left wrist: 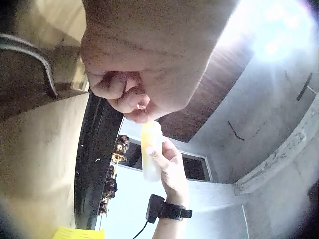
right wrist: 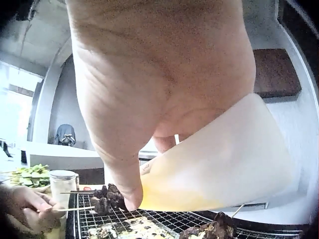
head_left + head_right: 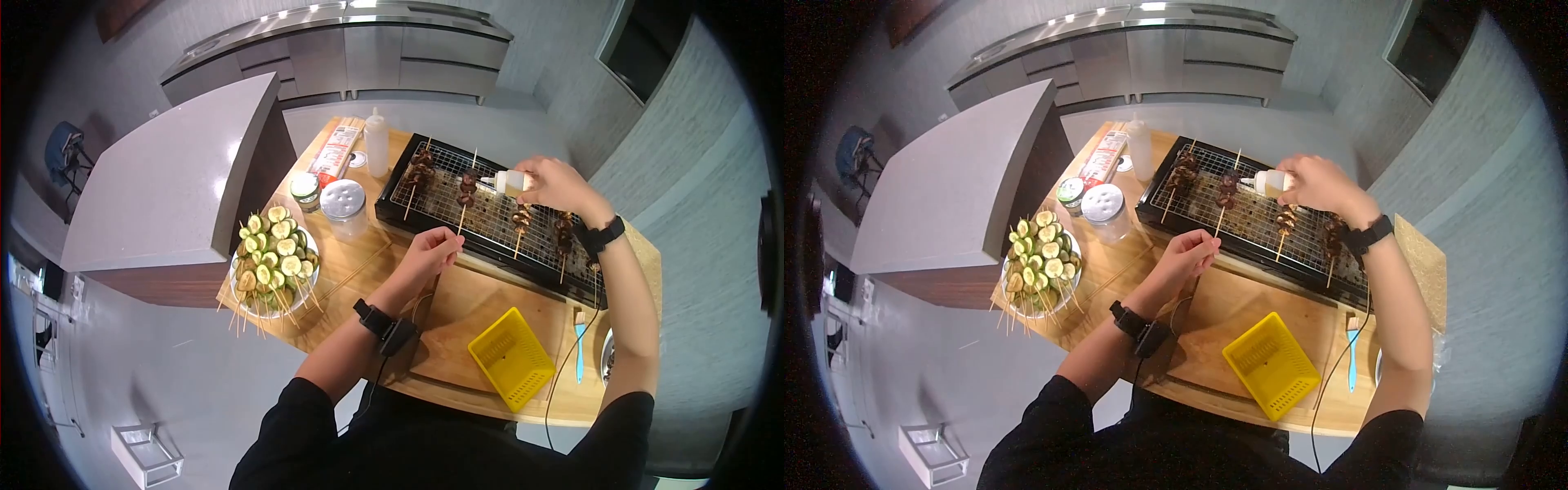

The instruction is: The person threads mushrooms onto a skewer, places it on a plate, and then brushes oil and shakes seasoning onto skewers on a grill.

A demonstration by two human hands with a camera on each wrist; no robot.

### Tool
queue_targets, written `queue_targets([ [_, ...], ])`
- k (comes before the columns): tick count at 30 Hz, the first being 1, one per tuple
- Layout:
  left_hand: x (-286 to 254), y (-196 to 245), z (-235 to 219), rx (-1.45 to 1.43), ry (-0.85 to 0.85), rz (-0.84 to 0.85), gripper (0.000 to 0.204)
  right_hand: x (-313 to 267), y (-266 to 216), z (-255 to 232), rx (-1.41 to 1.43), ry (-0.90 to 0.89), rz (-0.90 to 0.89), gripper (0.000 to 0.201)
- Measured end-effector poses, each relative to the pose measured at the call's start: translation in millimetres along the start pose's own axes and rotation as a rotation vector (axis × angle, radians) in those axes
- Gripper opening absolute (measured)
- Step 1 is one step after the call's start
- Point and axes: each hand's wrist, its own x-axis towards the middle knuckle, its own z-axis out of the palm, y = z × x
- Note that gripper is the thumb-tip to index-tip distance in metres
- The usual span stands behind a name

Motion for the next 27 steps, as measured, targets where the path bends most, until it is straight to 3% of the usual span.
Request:
queue_targets([
  [8,-2.1,1.1,0.1,0.035,-0.036,0.017,0.022,-6.9,2.3,-0.4,0.045,0.016,-0.015,0.045],
  [14,-0.1,0.7,-3.7,0.032,-0.004,-0.022,0.025,-7.8,-3.6,2.6,0.081,-0.19,-0.084,0.045],
  [17,1.3,-2.0,-5.6,0.048,-0.003,-0.027,0.027,-5.0,-10.2,1.9,0.105,-0.181,-0.077,0.045],
  [23,1.7,-3.7,-5.8,0.075,0.014,-0.033,0.032,6.2,-4.2,5.0,-0.09,0.059,-0.037,0.044],
  [27,1.1,-3.7,-5.2,0.063,0.024,-0.035,0.033,7.1,-8.5,0.3,0.024,-0.127,-0.014,0.044],
])
